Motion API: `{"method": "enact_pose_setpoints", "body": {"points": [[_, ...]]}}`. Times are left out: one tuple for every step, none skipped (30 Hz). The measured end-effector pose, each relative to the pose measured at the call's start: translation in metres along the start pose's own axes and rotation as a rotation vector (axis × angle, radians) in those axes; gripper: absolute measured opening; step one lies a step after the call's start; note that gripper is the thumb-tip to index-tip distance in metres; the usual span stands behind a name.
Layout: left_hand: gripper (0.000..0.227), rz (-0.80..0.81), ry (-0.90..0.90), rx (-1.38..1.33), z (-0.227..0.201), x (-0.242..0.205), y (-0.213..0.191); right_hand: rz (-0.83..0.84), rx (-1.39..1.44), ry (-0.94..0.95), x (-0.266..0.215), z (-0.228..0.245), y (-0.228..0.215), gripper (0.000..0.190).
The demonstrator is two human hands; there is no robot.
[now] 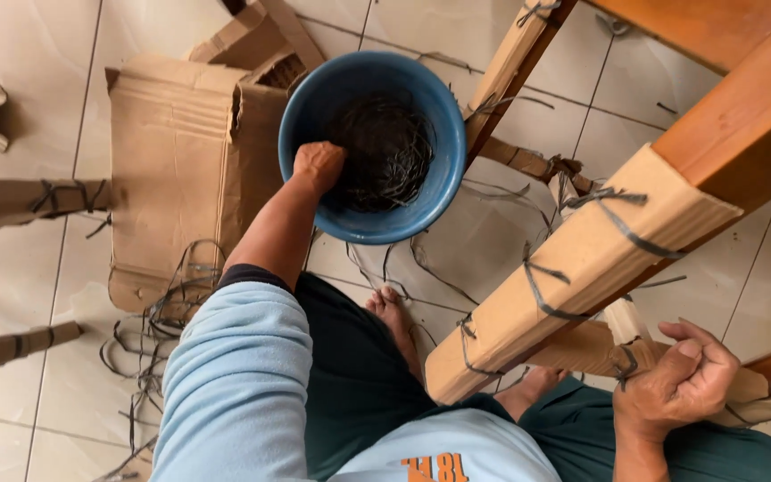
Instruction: The person sits on the floor and wraps cardboard around the legs of a wooden stool. They secure the cardboard using thin wire, twisting it tightly around the wrapped sections to hold the material in place.
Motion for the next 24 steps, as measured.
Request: {"method": "enact_pose_setpoints", "body": {"points": [[0.038, -0.033, -0.003, 0.037, 0.0, 0.007, 0.008, 0.001, -0.029, 0.019, 0.0, -0.001, 0.0, 0.026], [0.037, -0.066, -0.007, 0.075, -0.001, 0.014, 0.015, 0.003, -0.057, 0.038, -0.001, -0.001, 0.0, 0.025], [0.037, -0.072, -0.001, 0.079, 0.0, 0.018, 0.017, -0.006, -0.061, 0.038, 0.001, 0.0, 0.0, 0.025], [0.038, -0.054, -0.012, 0.089, 0.001, 0.021, 0.021, -0.007, -0.05, 0.044, 0.002, 0.0, 0.001, 0.023], [0.039, -0.031, -0.021, 0.097, 0.0, 0.021, 0.028, -0.005, -0.041, 0.052, 0.001, 0.001, 0.001, 0.022], [0.039, -0.033, -0.014, 0.099, -0.001, 0.014, 0.011, -0.01, -0.046, 0.054, 0.002, 0.001, 0.0, 0.022], [0.024, -0.001, -0.041, 0.003, 0.004, 0.006, -0.002, -0.016, -0.042, 0.059, 0.002, 0.0, 0.0, 0.022], [0.017, 0.031, -0.067, -0.093, 0.009, -0.004, -0.016, -0.023, -0.038, 0.063, 0.003, 0.001, 0.0, 0.021], [0.017, 0.027, -0.071, -0.087, 0.014, -0.017, -0.033, -0.028, -0.033, 0.064, 0.002, -0.001, -0.002, 0.021], [0.017, -0.001, -0.097, -0.38, 0.021, -0.031, -0.051, -0.02, -0.064, 0.051, 0.001, 0.0, -0.003, 0.023], [0.018, -0.039, -0.125, -0.673, 0.032, -0.045, -0.071, -0.014, -0.09, 0.035, 0.002, 0.001, -0.002, 0.025], [0.018, -0.05, -0.132, -0.666, 0.036, -0.061, -0.09, -0.023, -0.078, 0.031, 0.003, 0.001, -0.003, 0.025], [0.011, -0.136, -0.103, -0.946, 0.04, -0.078, -0.115, -0.022, -0.096, 0.005, 0.003, 0.004, -0.003, 0.022], [0.011, -0.225, -0.067, -1.224, 0.044, -0.096, -0.139, -0.02, -0.113, -0.022, 0.004, 0.006, -0.004, 0.02], [0.011, -0.24, -0.067, -1.214, 0.043, -0.126, -0.167, -0.033, -0.101, -0.025, 0.004, 0.006, -0.005, 0.02], [0.013, -0.281, -0.105, -1.351, 0.045, -0.157, -0.193, -0.036, -0.106, -0.054, 0.005, 0.009, -0.005, 0.018], [0.015, -0.324, -0.14, -1.486, 0.045, -0.19, -0.219, -0.043, -0.109, -0.082, 0.005, 0.011, -0.006, 0.017], [0.015, -0.343, -0.136, -1.474, 0.043, -0.209, -0.228, -0.059, -0.096, -0.085, 0.005, 0.013, -0.008, 0.017], [0.016, -0.45, -0.097, -1.518, 0.042, -0.23, -0.244, -0.057, -0.054, -0.064, 0.006, 0.013, -0.008, 0.014], [0.017, -0.558, -0.054, -1.56, 0.04, -0.251, -0.26, -0.055, -0.012, -0.044, 0.007, 0.012, -0.009, 0.013], [0.017, -0.571, -0.037, -1.543, 0.033, -0.27, -0.27, -0.078, -0.005, -0.044, 0.009, 0.018, -0.014, 0.013], [0.017, -0.614, -0.019, -1.578, 0.026, -0.289, -0.279, -0.061, 0.127, 0.088, 0.011, 0.01, -0.015, 0.018], [0.018, -0.65, 0.001, -1.612, 0.018, -0.307, -0.287, -0.038, 0.26, 0.219, 0.011, 0.003, -0.016, 0.023], [0.018, -0.656, 0.019, -1.595, 0.001, -0.33, -0.299, -0.06, 0.267, 0.221, 0.014, 0.018, -0.024, 0.023]]}}
Point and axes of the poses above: each hand's wrist, its own x-axis towards the middle knuckle, its own y-axis out of the palm, z = x × y, the point moved 9 cm from there along x, towards the middle knuckle, and after that the axes turned 12 degrees about x, right-handed, at the moved point
